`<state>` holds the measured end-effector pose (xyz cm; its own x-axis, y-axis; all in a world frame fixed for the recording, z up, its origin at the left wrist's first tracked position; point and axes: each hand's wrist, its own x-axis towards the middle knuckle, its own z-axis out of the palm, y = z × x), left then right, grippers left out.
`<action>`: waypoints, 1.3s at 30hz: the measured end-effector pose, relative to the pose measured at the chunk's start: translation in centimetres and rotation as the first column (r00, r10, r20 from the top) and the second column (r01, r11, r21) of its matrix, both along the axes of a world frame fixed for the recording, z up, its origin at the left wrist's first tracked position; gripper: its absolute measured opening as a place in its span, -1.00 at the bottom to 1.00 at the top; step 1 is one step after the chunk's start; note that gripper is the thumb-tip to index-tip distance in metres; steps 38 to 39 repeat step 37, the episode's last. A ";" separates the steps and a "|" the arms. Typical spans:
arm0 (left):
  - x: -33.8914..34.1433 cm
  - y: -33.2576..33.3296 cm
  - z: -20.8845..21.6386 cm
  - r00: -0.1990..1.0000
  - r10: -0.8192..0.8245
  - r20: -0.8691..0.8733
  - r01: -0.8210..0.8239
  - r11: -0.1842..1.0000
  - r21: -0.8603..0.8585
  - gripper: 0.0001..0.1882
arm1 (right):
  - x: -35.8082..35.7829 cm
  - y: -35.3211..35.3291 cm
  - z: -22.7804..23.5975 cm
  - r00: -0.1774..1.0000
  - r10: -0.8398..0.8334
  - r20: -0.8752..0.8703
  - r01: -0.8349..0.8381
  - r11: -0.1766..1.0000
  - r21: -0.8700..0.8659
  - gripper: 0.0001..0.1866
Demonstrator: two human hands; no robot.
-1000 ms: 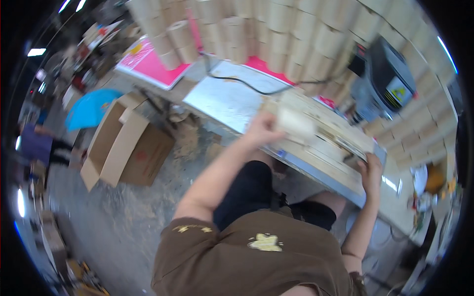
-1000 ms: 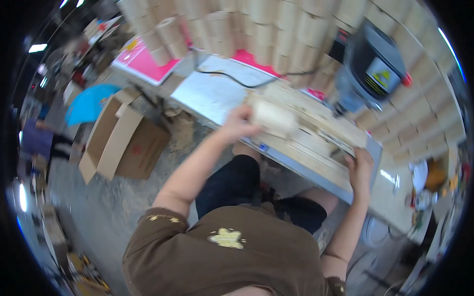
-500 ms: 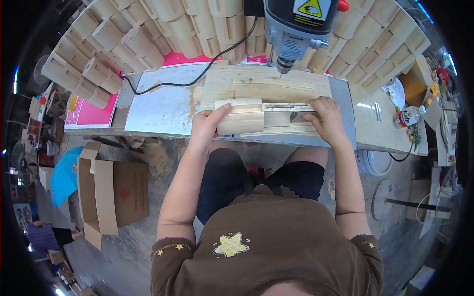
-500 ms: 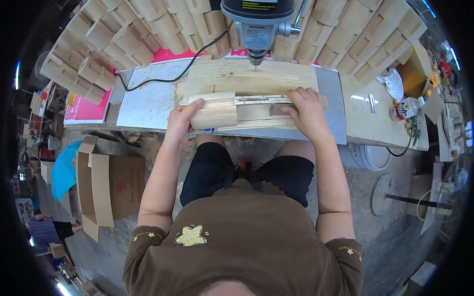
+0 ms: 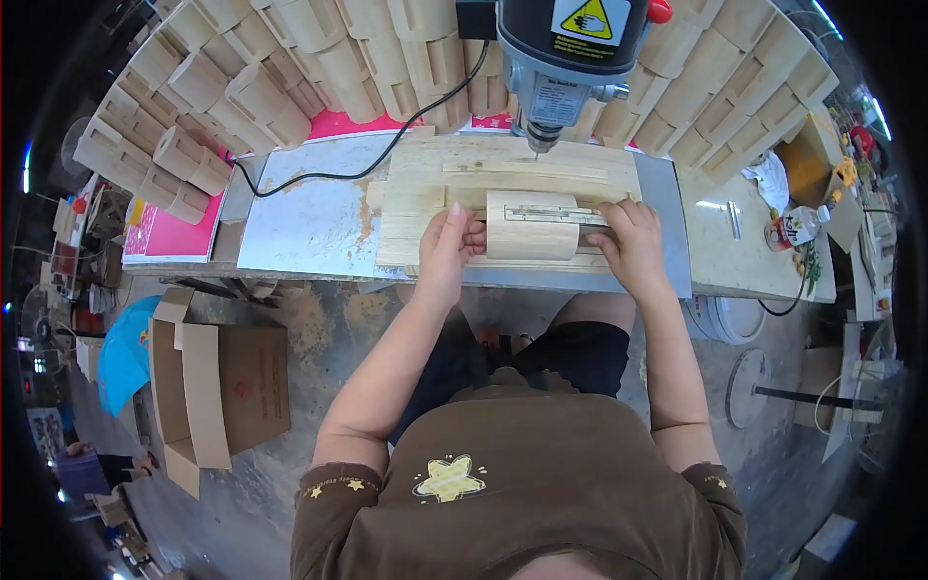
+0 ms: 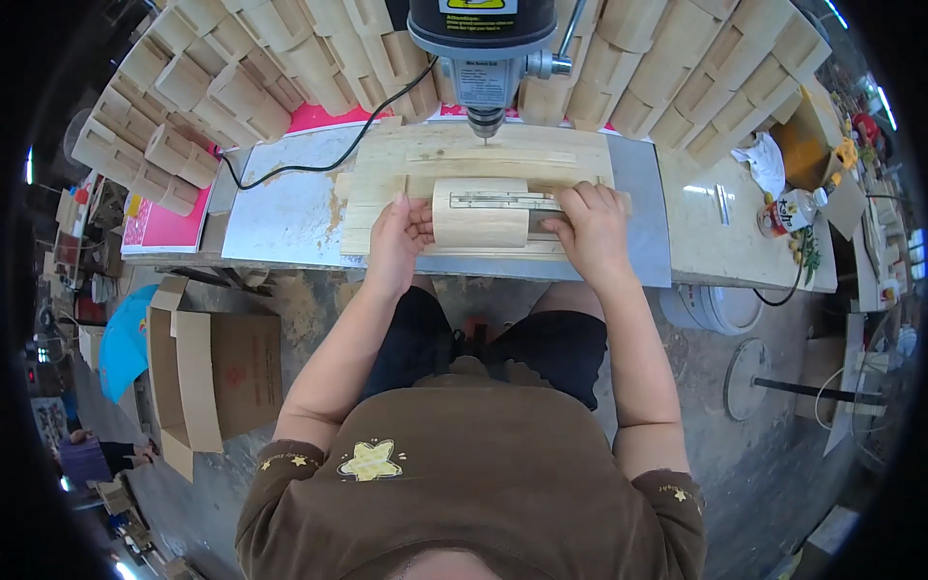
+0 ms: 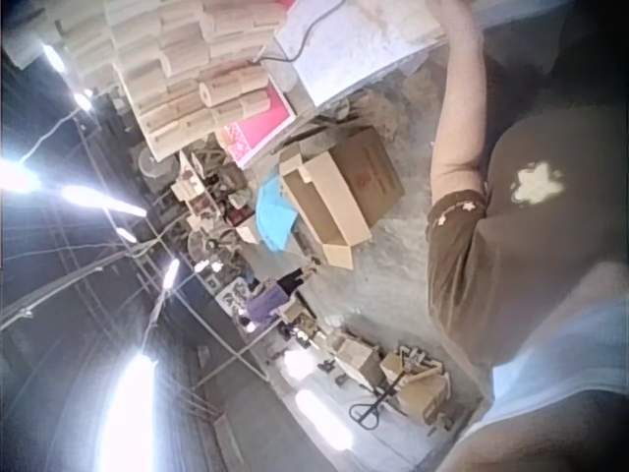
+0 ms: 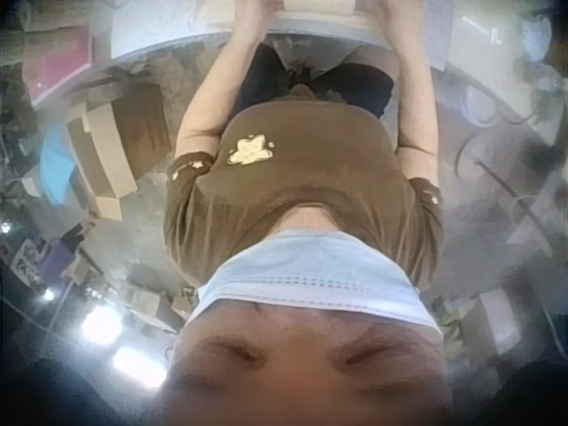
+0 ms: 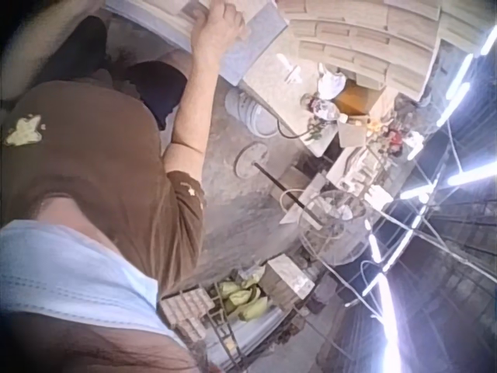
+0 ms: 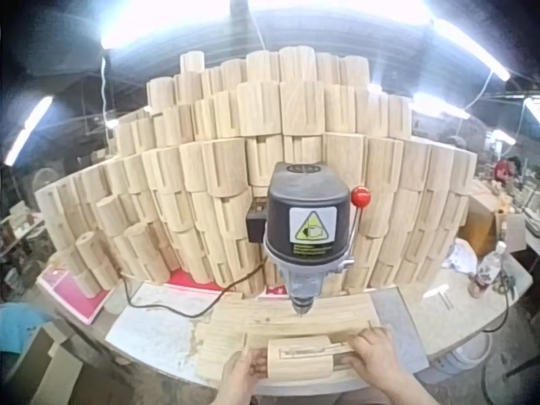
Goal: Using a vertical milling machine or drill press with a jig to process cylindrical wood blocks in a workshop.
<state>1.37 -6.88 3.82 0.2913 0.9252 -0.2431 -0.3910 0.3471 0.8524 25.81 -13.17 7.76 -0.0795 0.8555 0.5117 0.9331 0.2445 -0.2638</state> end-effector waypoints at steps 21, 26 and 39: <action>1.8 4.5 -5.8 0.561 0.642 -0.523 0.300 0.431 0.851 -0.34 | 3.2 5.5 -3.1 0.992 -0.099 0.075 0.097 0.995 0.040 -0.52; -0.6 5.1 -4.7 0.489 0.573 -0.657 0.332 0.574 0.748 -0.27 | -0.3 6.7 -2.0 0.999 -0.051 -0.001 0.051 0.997 -0.066 -0.54; -0.7 5.8 -4.3 0.579 0.477 -0.662 0.357 0.581 0.731 -0.37 | 4.0 7.3 -1.2 0.666 0.071 -0.743 -0.186 0.980 -0.073 -0.70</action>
